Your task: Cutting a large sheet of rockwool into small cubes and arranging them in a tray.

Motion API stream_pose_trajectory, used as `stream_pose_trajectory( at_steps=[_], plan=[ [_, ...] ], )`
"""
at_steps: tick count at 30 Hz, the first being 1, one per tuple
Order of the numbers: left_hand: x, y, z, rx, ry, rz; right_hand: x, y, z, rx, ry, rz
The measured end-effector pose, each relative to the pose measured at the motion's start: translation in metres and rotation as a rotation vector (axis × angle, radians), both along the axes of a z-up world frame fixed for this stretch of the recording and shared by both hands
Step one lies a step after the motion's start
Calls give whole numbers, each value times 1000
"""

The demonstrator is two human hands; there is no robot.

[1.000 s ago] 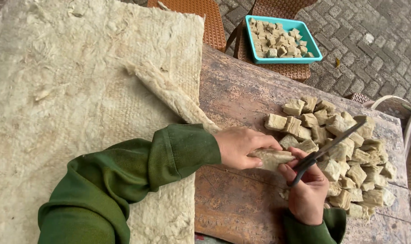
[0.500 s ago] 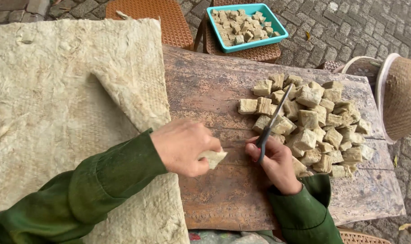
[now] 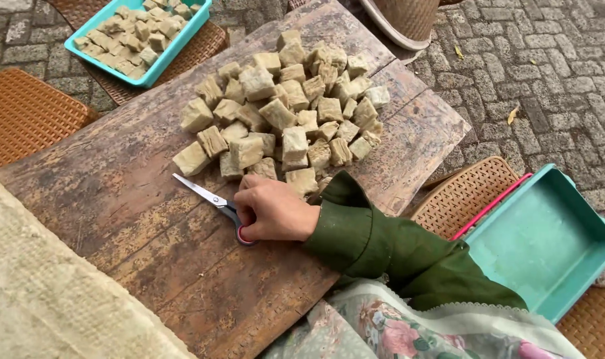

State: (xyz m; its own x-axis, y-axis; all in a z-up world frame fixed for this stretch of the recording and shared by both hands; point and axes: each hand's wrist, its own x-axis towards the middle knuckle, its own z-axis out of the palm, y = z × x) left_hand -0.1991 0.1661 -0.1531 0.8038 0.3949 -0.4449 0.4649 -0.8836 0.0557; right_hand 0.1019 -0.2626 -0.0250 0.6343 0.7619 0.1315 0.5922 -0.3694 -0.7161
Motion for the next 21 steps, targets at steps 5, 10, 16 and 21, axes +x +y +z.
stream_pose_trajectory(
  at_steps=[5, 10, 16, 21],
  plan=[
    [-27, -40, 21, 18, -524, -312, 15, -7, 0, 46, 114, 163],
    [-66, -49, 30, -36, -679, -277, 2, -11, 18, -27, 138, 238],
    [-49, -89, 117, -170, -137, -192, -20, -46, 39, 215, 130, 70],
    [-38, -112, 155, -308, 52, -154, 20, -217, -43, 920, -142, -579]
  ],
)
